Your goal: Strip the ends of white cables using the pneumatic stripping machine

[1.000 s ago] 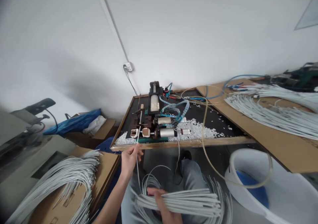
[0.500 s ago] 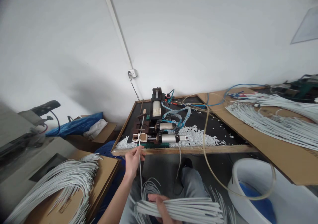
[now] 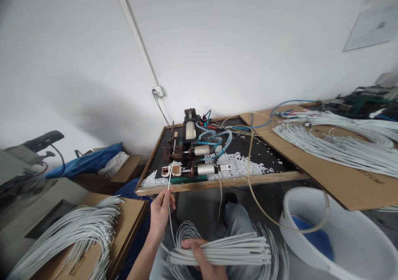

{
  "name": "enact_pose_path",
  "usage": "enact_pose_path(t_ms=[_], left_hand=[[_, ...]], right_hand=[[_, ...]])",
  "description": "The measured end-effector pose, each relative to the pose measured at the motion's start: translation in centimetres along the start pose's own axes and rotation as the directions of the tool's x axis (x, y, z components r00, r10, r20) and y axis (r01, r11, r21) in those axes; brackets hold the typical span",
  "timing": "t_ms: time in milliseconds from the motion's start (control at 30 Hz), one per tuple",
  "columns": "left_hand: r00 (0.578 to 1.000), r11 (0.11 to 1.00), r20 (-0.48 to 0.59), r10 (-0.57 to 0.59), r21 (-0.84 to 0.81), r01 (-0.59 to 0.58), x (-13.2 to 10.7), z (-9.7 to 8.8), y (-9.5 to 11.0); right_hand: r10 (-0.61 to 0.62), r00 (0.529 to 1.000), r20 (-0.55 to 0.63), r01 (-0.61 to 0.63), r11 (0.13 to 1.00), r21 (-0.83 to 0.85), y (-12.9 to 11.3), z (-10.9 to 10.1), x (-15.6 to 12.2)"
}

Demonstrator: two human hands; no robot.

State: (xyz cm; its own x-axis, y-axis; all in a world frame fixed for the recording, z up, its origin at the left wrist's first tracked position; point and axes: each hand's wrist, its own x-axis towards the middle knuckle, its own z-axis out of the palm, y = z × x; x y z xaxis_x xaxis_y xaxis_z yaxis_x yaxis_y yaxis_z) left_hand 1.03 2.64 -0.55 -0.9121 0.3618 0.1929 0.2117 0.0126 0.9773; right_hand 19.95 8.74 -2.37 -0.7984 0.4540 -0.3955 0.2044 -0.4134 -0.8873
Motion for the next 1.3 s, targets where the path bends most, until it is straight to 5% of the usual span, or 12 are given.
enact_pose_path(t_ms=[133, 233, 367, 433, 500, 600, 700, 800, 1067, 1300], left_hand=[[0.955, 0.969, 0.287, 0.068, 0.211, -0.132, -3.1, -0.5, 1.4], [0.84, 0.917, 0.538, 0.062, 0.301, -0.261, -5.2, -0.6, 3.4], [0.63, 0.923, 0.775, -0.046, 0.274, -0.27, -6.7, 0.0, 6.0], [0.606, 0.931, 0.794, -0.053, 0.258, -0.257, -7.0, 0.3, 6.6], [0.632, 0.943, 0.773, -0.05, 0.245, -0.225, -7.1, 0.6, 6.7], [0.736, 0.976, 0.666, -0.121, 0.215, -0.034, -6.8, 0.8, 5.8], [0.877, 0.983, 0.445, -0.182, 0.079, 0.164, -5.6, 0.5, 4.1], [0.964, 0.987, 0.229, -0.134, -0.06, 0.151, -3.7, 0.0, 2.5], [0.981, 0.972, 0.128, -0.149, -0.164, 0.169, 0.1, -0.7, 0.3], [0.98, 0.979, 0.167, -0.112, -0.149, 0.138, 1.2, -0.3, 0.2]], right_hand=[[-0.086, 0.995, 0.058, 0.088, 0.996, -0.034, 0.3, 0.4, 0.1], [-0.202, 0.975, 0.088, 0.206, 0.978, -0.031, 0.5, 1.0, 0.0], [-0.277, 0.958, 0.069, 0.279, 0.96, -0.011, -0.2, 1.9, -0.5], [-0.293, 0.954, 0.062, 0.294, 0.956, -0.006, -0.6, 2.1, -0.7], [-0.282, 0.959, 0.039, 0.282, 0.959, 0.002, -0.6, 2.1, -0.8], [-0.229, 0.973, -0.001, 0.229, 0.973, 0.014, -0.3, 1.7, -0.5], [-0.077, 0.997, -0.025, 0.079, 0.992, 0.096, 0.0, 1.1, -0.3], [0.04, 0.999, -0.025, -0.035, 0.979, 0.2, 0.0, 0.7, -0.1], [0.03, 0.999, 0.031, -0.033, 0.991, 0.127, 0.6, 0.6, 0.5], [0.023, 0.999, 0.028, -0.025, 0.995, 0.101, -0.1, 0.3, 0.3]])
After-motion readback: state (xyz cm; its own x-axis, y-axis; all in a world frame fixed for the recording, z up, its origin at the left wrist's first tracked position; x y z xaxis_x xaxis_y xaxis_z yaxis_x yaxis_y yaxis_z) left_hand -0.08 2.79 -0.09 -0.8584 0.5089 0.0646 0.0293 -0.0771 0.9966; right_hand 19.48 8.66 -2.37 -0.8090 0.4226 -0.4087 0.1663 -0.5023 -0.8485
